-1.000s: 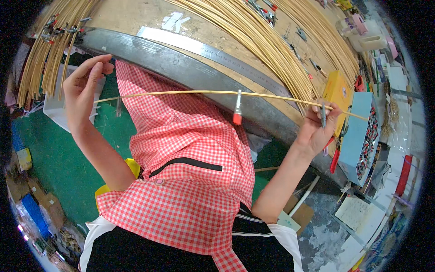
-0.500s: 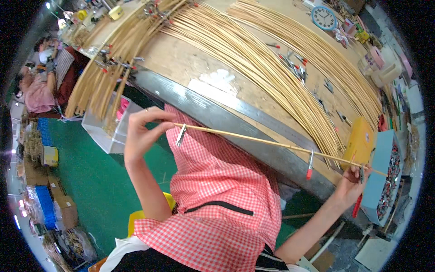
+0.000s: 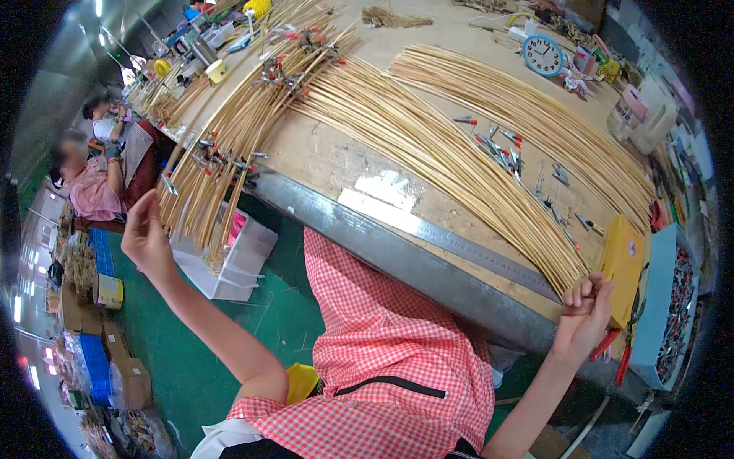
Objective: The person sits at a workbench and repeatedly picks up thin bamboo sticks. They align two sticks end-to-end and use a small red tool to join them, likely inserting a connector or applying adhesive. The person then places the joined sticks onto a large pile on the table. This process is repeated continuously throughout the clip.
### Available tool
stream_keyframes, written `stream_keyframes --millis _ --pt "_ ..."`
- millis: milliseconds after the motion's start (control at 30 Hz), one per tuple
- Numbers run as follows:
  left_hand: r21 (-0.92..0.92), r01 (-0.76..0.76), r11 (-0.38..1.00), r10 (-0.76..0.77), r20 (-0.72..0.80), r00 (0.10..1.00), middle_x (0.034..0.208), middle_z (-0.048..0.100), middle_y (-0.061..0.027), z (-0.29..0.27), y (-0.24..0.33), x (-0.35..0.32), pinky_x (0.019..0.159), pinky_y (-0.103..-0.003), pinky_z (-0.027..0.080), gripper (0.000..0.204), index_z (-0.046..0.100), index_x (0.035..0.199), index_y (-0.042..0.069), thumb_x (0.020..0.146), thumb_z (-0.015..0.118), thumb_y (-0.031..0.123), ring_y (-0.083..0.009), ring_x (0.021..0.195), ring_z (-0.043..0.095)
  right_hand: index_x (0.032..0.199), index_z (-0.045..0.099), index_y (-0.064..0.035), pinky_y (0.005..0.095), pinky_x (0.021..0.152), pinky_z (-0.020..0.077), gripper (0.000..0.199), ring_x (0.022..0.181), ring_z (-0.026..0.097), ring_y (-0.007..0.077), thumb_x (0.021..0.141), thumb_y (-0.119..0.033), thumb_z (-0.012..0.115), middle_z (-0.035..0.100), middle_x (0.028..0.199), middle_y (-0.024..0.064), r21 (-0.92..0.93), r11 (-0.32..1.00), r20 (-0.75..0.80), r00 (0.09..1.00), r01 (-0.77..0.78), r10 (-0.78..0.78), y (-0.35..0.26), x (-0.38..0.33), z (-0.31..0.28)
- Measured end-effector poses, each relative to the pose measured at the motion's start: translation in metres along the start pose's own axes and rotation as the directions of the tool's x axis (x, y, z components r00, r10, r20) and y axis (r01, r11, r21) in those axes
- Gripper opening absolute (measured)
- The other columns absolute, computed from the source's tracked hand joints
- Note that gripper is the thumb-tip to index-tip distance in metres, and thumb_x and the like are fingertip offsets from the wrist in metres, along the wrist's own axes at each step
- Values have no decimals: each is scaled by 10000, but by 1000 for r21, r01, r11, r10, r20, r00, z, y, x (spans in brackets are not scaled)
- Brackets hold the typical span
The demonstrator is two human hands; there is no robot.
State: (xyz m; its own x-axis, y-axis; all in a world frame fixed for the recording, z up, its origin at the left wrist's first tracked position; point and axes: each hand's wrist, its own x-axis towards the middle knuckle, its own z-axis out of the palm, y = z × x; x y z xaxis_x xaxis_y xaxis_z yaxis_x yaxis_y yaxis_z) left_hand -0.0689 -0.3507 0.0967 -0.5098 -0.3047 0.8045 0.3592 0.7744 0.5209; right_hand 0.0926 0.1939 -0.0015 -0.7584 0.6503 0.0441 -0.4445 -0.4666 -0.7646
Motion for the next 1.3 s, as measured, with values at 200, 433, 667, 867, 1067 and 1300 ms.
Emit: stream_keyframes --millis 200,433,667,867,1067,1300 --pt "237 -75 968 59 76 995 855 696 -109 8 -37 50 684 -272 493 139 686 962 -7 841 623 13 -152 736 652 1005 537 -26 233 563 344 279 638 368 97 993 -293 461 403 752 6 -23 1000 -45 999 3 -4 9 -4 10" --pt "374 -166 912 98 194 976 965 679 -158 13 -30 53 798 -359 485 206 664 1033 4 844 584 17 -291 889 656 969 554 -13 233 549 339 325 607 378 89 984 -327 477 422 713 6 3 1000 -67 998 -15 15 13 -6 7" --pt "149 -290 945 215 386 897 1386 421 -173 75 58 2 1067 -433 311 558 461 1312 17 795 664 73 -336 1285 395 950 557 -26 247 540 350 314 600 393 104 983 -328 477 435 703 8 -38 998 -87 995 -48 45 22 -11 21" --pt "211 -479 852 277 594 755 1486 243 -199 159 27 0 1117 -530 191 725 357 1377 6 743 699 88 -349 1398 199 957 569 -27 239 535 368 308 594 406 96 979 -323 485 442 704 4 27 997 -47 996 -69 70 18 -11 17" --pt "305 -589 749 258 684 682 1513 190 -188 198 -25 -11 1107 -585 158 666 343 1394 14 767 568 27 -364 1416 135 934 567 -30 247 524 357 326 591 401 101 982 -338 474 445 693 12 11 998 -61 996 -65 66 14 -14 12" --pt "309 -619 722 237 730 641 1522 216 -109 202 -58 1 1081 -646 128 627 401 1394 267 804 586 165 -331 1421 132 889 578 -21 254 516 355 351 578 404 106 978 -348 482 450 672 16 -6 996 -102 991 -87 86 20 -18 20"
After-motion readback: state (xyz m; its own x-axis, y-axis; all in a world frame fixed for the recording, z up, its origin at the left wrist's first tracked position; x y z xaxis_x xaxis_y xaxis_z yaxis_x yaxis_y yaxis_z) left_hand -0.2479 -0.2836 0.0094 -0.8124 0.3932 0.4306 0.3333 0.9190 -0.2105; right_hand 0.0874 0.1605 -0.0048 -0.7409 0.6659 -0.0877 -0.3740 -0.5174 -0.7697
